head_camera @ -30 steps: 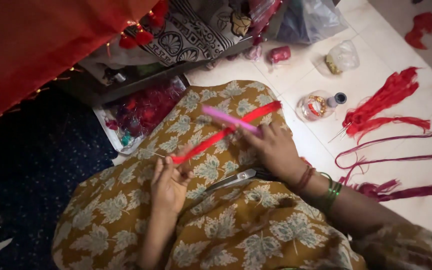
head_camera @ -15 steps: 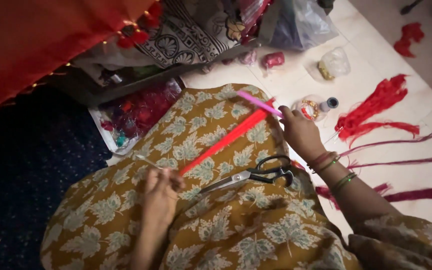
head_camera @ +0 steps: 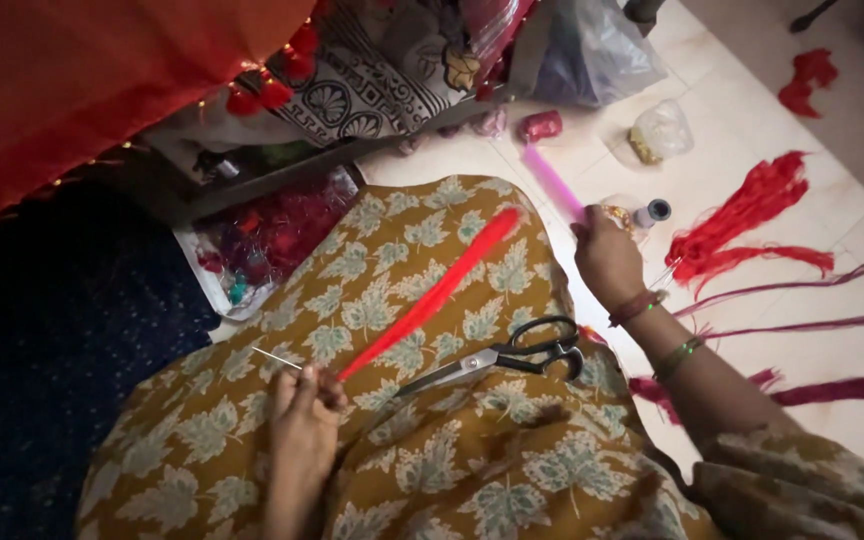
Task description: Manually attaching and trimming red fabric tassels to the edge of a decorative textile.
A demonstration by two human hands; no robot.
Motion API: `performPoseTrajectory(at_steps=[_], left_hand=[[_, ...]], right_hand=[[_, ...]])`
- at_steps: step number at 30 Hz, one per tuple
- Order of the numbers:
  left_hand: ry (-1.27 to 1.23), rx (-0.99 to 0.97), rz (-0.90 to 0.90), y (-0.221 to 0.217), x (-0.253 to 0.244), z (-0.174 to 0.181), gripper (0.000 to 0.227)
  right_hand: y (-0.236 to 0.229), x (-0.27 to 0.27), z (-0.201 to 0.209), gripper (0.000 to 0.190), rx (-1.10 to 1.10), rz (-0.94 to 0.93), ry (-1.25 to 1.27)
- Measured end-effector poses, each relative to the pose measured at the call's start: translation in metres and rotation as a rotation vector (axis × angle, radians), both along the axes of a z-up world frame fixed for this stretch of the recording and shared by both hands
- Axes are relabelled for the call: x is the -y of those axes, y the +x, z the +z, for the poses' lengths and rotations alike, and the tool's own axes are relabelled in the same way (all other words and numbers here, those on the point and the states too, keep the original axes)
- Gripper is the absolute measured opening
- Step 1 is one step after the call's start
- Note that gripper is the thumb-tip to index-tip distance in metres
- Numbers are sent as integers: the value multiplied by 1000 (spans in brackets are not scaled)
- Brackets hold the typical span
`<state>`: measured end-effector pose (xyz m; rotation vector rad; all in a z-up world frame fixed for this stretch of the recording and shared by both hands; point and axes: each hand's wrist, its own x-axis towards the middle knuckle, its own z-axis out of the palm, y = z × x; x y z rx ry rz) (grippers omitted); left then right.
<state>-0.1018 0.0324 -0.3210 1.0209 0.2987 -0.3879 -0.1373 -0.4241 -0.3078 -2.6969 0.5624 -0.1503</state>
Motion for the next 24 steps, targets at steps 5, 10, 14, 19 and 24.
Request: performPoseTrajectory(at_steps=[5,10,14,19,24], left_hand=[[-30,-7,-2,-7,-6,-6,12],[1,-45,41,-1,-10,2,13],[-44,-22,28,-1,-12,4,12],[39,-91,58,-5,-9,5,13],[-66,-39,27,-4,-14,-11,10]], right_hand=[[-7,-45,25,31,86,155,-133],[3,-22,13,10,112,-164,38],[-4,-50,36,34,-57,199,-43],[-1,-36,26,16,-55,-175,40],[-11,-51,28,32,-86,448,-228]])
